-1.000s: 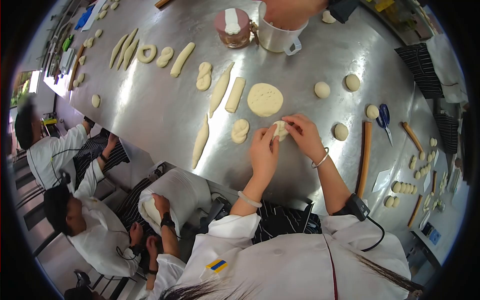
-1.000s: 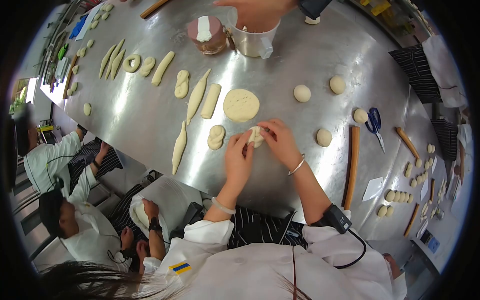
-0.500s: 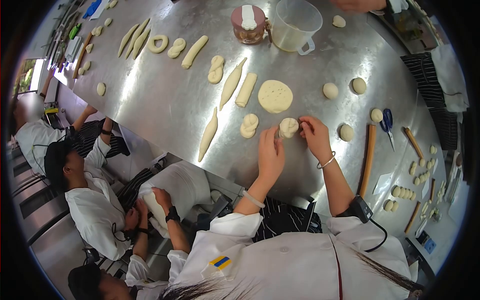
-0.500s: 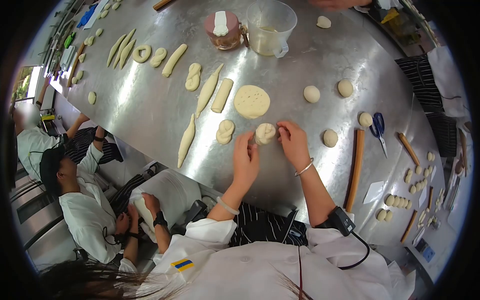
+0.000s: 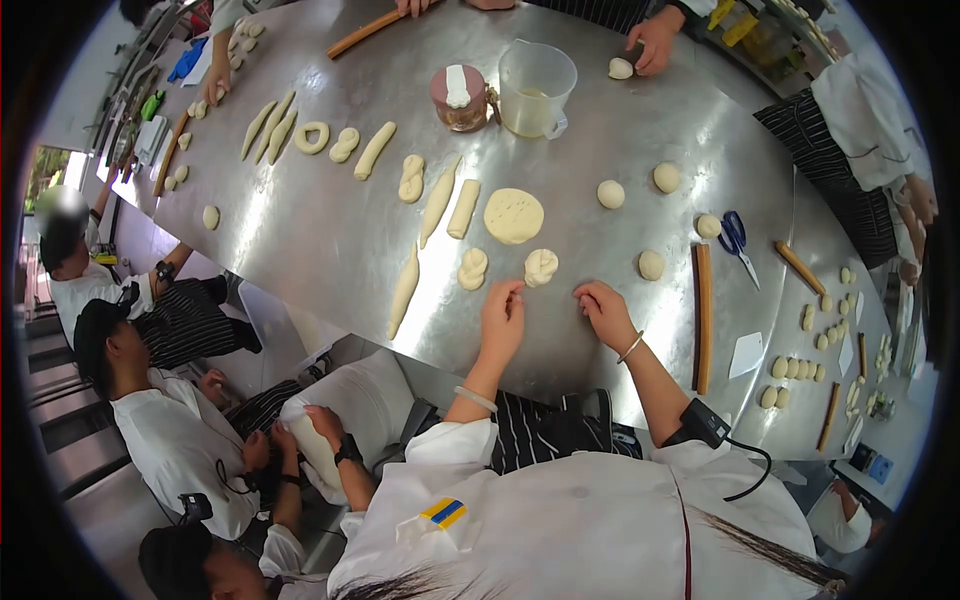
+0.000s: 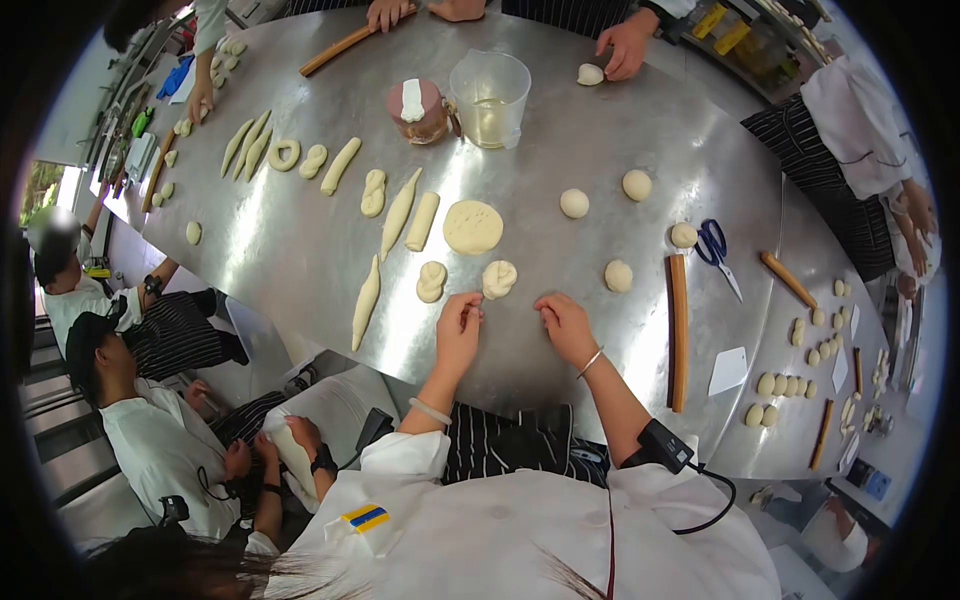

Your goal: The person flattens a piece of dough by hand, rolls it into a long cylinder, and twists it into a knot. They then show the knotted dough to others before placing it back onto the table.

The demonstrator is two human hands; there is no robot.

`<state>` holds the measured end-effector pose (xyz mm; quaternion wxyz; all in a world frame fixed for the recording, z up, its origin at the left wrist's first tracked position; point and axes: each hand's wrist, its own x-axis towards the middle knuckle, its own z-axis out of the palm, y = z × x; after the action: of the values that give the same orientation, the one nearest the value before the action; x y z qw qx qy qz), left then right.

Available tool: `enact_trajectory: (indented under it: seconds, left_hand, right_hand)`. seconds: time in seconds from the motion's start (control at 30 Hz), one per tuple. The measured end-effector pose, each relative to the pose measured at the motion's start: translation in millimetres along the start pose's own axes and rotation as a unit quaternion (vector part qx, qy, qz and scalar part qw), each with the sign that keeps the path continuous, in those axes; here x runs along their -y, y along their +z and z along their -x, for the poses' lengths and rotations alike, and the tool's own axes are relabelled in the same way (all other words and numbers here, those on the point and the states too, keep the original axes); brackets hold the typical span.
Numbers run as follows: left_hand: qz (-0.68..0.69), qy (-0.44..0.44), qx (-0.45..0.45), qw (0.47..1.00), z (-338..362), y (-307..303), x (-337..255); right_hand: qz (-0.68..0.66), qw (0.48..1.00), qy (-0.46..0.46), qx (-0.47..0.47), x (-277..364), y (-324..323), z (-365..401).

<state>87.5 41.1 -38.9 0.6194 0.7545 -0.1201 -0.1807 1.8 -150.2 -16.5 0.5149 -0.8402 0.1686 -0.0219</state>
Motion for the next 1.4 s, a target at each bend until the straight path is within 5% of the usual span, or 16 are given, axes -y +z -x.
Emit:
enact_trajectory:
  seconds: [0.67, 0.87, 0.93, 0.97, 1.03, 1.13, 1.2, 1.4]
  left_hand:
    - [-0.009, -0.013, 0.003, 1.0, -8, 3, -4]
    - [-0.294, -0.032, -0.065, 0.953, -24, 39, -42]
    - [-0.33, 0.1, -0.101, 0.933, -31, 45, 4]
    - [-0.323, 0.123, -0.119, 0.931, -28, 46, -2]
    - [-0.302, 0.179, -0.086, 0.932, -25, 42, -11]
    - [-0.193, 0.073, -0.08, 0.975, -11, 52, -34]
    - [-0.288, 0.076, -0.038, 0.954, 10, 62, -85]
    - [-0.102, 0.077, 0.116, 0.985, 12, 146, -72]
  right_hand:
    - [0.016, 1.0, 0.001, 0.017, -7, -1, 1]
    - [0.029, 0.999, -0.034, 0.007, -26, 9, 20]
    - [0.04, 0.997, -0.007, 0.062, -49, 15, 42]
    - [-0.065, 0.993, 0.039, 0.088, -48, 12, 60]
    - [-0.015, 0.99, 0.072, 0.118, -49, 2, 82]
    - [-0.191, 0.973, 0.114, 0.067, -74, -3, 114]
    - [-0.231, 0.959, 0.155, 0.044, -87, -22, 126]
    - [-0.387, 0.904, 0.166, -0.072, -75, -83, 140]
